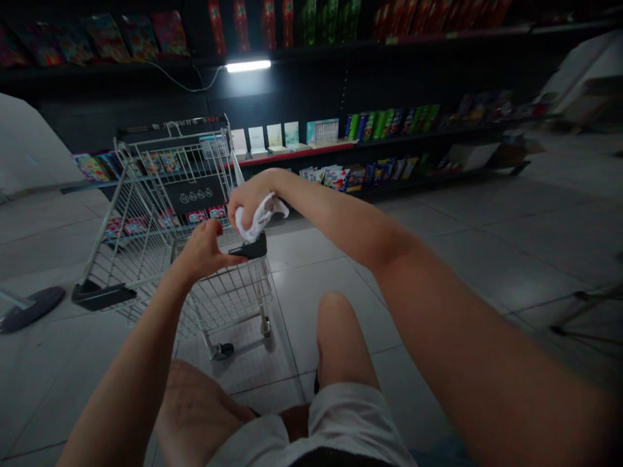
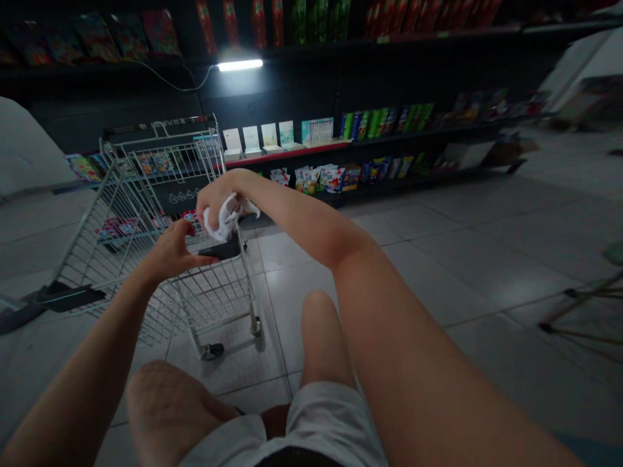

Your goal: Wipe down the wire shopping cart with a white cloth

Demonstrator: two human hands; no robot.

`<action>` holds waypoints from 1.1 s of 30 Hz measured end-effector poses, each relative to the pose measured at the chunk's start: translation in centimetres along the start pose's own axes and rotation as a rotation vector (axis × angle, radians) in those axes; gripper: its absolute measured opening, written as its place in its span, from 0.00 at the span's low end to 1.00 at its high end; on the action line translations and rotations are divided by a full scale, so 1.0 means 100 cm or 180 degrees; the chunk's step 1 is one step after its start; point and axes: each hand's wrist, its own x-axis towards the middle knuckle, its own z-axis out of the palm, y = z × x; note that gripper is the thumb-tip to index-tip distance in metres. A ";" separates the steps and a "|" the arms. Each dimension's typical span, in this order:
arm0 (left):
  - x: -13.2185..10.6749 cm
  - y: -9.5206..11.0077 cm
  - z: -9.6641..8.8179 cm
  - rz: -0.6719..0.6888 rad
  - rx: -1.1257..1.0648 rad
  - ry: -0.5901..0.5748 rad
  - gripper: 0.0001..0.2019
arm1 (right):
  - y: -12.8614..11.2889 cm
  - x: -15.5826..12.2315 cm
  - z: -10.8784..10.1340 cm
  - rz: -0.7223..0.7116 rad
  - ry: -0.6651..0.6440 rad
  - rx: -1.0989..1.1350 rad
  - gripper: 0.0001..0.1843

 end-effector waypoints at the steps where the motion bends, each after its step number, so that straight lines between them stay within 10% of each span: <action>1: -0.001 0.000 -0.002 0.0086 -0.0175 -0.0209 0.33 | 0.002 0.005 -0.006 -0.0044 -0.0020 0.0124 0.11; 4: -0.001 0.004 -0.008 0.0486 -0.0663 -0.0851 0.27 | 0.005 -0.018 0.006 0.0021 0.0789 0.0552 0.12; 8: 0.009 0.018 -0.009 0.0807 -0.0406 -0.1280 0.25 | -0.001 -0.103 0.123 0.0902 0.2905 0.0777 0.12; 12: 0.031 0.037 0.000 0.0802 0.0295 -0.1275 0.26 | -0.008 -0.158 0.221 0.1108 0.2742 0.0819 0.10; 19: 0.047 0.042 0.019 0.0780 -0.0001 -0.1328 0.22 | 0.002 -0.133 0.184 0.1071 0.3036 0.0676 0.12; 26: 0.048 0.043 0.015 0.0701 -0.0181 -0.1355 0.23 | 0.010 -0.155 0.225 0.0896 0.2448 0.0301 0.13; 30: 0.046 0.043 0.014 0.0657 -0.0217 -0.1331 0.24 | 0.022 -0.158 0.184 0.0793 0.1679 0.0818 0.12; 33: 0.044 0.044 0.015 0.0660 -0.0243 -0.1330 0.24 | 0.016 -0.144 0.158 0.1409 0.2013 0.1375 0.13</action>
